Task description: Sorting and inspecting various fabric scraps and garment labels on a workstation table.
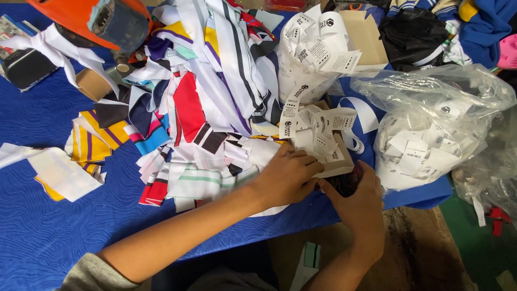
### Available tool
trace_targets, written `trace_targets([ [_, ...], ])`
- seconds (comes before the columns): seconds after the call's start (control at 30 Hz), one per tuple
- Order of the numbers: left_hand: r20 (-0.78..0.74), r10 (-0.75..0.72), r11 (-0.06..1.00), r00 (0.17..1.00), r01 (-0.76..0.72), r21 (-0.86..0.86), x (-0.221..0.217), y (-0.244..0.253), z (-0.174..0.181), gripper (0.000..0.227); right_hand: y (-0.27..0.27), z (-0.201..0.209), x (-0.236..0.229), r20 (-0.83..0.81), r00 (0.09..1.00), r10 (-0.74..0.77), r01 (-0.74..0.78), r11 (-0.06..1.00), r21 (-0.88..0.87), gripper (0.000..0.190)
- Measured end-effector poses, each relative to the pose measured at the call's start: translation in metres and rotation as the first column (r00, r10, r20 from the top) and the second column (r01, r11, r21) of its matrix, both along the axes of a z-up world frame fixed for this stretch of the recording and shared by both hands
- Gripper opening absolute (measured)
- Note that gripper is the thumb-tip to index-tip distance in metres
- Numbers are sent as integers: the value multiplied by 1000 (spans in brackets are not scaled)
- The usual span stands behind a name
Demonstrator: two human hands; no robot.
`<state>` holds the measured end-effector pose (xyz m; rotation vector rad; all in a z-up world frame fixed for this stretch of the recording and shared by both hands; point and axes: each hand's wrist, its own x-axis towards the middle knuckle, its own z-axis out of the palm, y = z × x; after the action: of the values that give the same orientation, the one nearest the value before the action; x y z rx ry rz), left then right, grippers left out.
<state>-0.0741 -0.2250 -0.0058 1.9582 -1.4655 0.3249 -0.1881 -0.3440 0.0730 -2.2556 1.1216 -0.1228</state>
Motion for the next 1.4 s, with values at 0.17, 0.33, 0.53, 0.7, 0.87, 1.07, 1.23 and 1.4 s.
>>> trace_targets([
  [0.17, -62, 51, 995, 997, -45, 94, -1, 5, 10, 15, -12, -27, 11, -184, 976, 113, -127, 990, -66, 110],
  [0.33, 13, 59, 983, 998, -61, 172, 3, 7, 14, 20, -11, -33, 14, -116, 993, 32, -34, 999, -15, 105],
  [0.53, 14, 62, 935, 998, -63, 349, 0, 8, 38, 28, -29, -11, 11, -113, 991, 69, -49, 985, 167, 121],
  [0.7, -20, 75, 904, 997, -60, 423, -2, 6, 49, 36, -47, -3, 6, -158, 983, 89, -63, 985, 162, 116],
  [0.87, 7, 76, 910, 997, -72, 409, -9, 3, 45, 38, -44, 7, -9, -82, 994, 67, -52, 984, 172, 110],
  [1.07, 84, 77, 910, 993, -105, 401, -20, 6, 45, 38, -41, 14, -37, 65, 998, 25, -35, 988, 151, 110],
  [1.23, 206, 72, 918, 976, -146, 368, -20, 2, 19, 38, -41, 26, -62, 105, 994, 18, -39, 980, 196, 111],
  [1.4, 204, 31, 965, 979, -83, 250, -15, -4, 6, 44, -37, 30, -60, 161, 987, -8, -38, 958, 283, 102],
])
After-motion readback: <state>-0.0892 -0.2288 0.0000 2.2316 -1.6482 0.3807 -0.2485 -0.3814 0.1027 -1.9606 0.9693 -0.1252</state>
